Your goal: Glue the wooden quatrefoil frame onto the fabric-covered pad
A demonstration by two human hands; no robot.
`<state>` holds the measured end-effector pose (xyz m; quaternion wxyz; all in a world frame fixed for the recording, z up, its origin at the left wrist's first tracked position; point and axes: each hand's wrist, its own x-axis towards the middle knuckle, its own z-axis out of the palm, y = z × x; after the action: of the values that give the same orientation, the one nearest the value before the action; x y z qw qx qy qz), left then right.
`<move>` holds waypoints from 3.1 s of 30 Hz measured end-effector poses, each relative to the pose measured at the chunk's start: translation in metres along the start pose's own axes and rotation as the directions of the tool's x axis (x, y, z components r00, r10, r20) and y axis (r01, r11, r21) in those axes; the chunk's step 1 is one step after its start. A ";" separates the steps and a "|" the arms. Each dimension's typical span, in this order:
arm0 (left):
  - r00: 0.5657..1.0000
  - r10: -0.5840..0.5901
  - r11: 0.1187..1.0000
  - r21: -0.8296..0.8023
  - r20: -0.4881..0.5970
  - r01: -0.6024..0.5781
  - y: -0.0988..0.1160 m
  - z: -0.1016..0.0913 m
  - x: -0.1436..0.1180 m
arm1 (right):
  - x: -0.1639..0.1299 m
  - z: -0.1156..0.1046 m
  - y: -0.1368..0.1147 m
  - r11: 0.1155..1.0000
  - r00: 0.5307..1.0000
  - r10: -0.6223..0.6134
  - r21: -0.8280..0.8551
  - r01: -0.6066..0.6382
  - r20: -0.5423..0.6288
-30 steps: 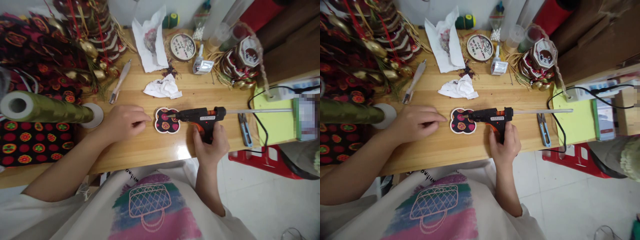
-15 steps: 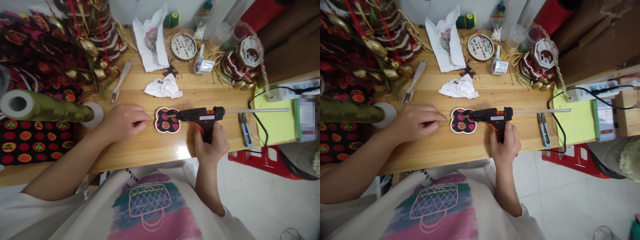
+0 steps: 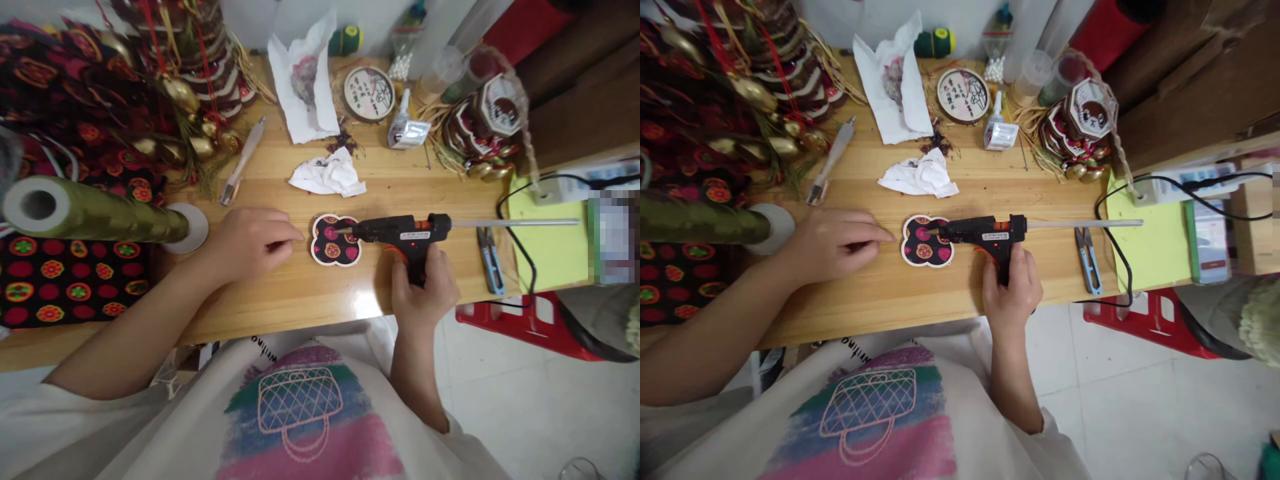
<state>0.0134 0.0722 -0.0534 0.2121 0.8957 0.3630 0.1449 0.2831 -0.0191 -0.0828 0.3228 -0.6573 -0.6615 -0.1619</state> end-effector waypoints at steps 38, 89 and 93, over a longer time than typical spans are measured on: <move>1.000 -0.017 1.000 -0.015 0.020 0.017 0.000 -0.002 -0.001 | -0.002 -0.003 0.002 0.999 1.000 0.000 -0.036 0.001 0.011; 0.999 -0.026 1.000 0.008 0.032 0.026 0.002 -0.004 0.001 | 0.004 -0.001 -0.007 0.999 0.999 0.044 0.007 -0.044 -0.010; 0.999 -0.035 0.999 0.013 0.041 0.035 0.003 -0.004 0.001 | 0.003 0.000 -0.006 0.999 0.999 0.048 -0.002 -0.048 -0.014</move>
<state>0.0138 0.0723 -0.0483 0.2167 0.8932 0.3750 0.1206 0.2774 -0.0175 -0.0796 0.3304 -0.6724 -0.6429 -0.1593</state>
